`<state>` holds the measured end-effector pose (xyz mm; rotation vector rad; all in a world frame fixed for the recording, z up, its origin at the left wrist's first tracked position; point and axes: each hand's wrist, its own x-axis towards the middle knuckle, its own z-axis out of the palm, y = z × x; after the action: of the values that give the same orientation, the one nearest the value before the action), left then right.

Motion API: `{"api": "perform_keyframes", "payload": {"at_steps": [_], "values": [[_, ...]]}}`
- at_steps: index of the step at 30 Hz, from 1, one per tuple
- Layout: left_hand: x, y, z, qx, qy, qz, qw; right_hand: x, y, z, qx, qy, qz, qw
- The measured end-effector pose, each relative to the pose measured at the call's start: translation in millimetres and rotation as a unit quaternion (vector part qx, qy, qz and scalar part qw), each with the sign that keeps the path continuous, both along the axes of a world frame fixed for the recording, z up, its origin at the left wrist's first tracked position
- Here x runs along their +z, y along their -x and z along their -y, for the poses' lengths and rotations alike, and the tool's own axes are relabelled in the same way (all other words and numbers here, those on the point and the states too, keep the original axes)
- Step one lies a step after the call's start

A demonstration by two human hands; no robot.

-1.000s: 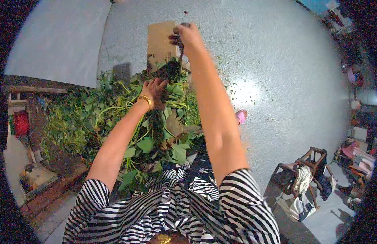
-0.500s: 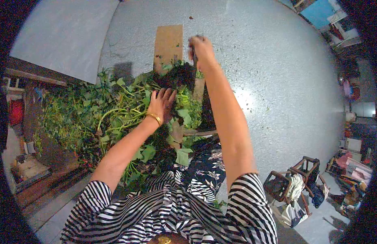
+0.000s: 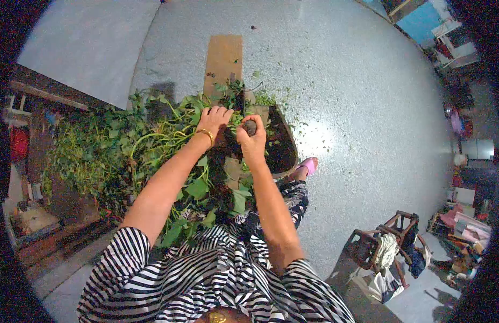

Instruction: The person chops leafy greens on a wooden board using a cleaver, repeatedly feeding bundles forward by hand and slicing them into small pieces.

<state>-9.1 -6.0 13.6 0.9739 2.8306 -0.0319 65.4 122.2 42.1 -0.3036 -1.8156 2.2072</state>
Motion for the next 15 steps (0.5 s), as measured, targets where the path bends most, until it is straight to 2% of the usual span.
{"api": "perform_keyframes", "payload": {"at_steps": [2, 4, 6, 8, 10, 12, 13, 15], "values": [[17, -11, -3, 0.022, -0.036, 0.044, 0.998, 9, 11, -8, 0.006, 0.0, 0.029, 1.0], [25, -29, -3, -0.004, 0.053, -0.016, 0.998, 36, 37, -19, 0.007, 0.067, 0.069, 0.995], [28, -43, -5, 0.005, 0.088, 0.034, 0.996, 64, 78, -37, 0.041, 0.052, 0.136, 0.988], [22, -48, -9, -0.008, 0.112, -0.005, 0.994, 73, 124, -53, 0.081, 0.045, 0.145, 0.985], [9, -39, -11, -0.011, 0.122, -0.01, 0.992, 76, 165, -55, 0.028, 0.087, 0.158, 0.983], [-7, -13, -9, -0.032, 0.115, 0.039, 0.992, 72, 190, -59, 0.038, 0.103, 0.172, 0.979], [33, -3, -17, -0.005, 0.105, 0.107, 0.989, 75, 194, -58, 0.047, 0.116, 0.186, 0.974], [24, 10, -20, 0.012, 0.098, 0.094, 0.991, 80, 177, -52, 0.034, 0.092, 0.166, 0.981]]}}
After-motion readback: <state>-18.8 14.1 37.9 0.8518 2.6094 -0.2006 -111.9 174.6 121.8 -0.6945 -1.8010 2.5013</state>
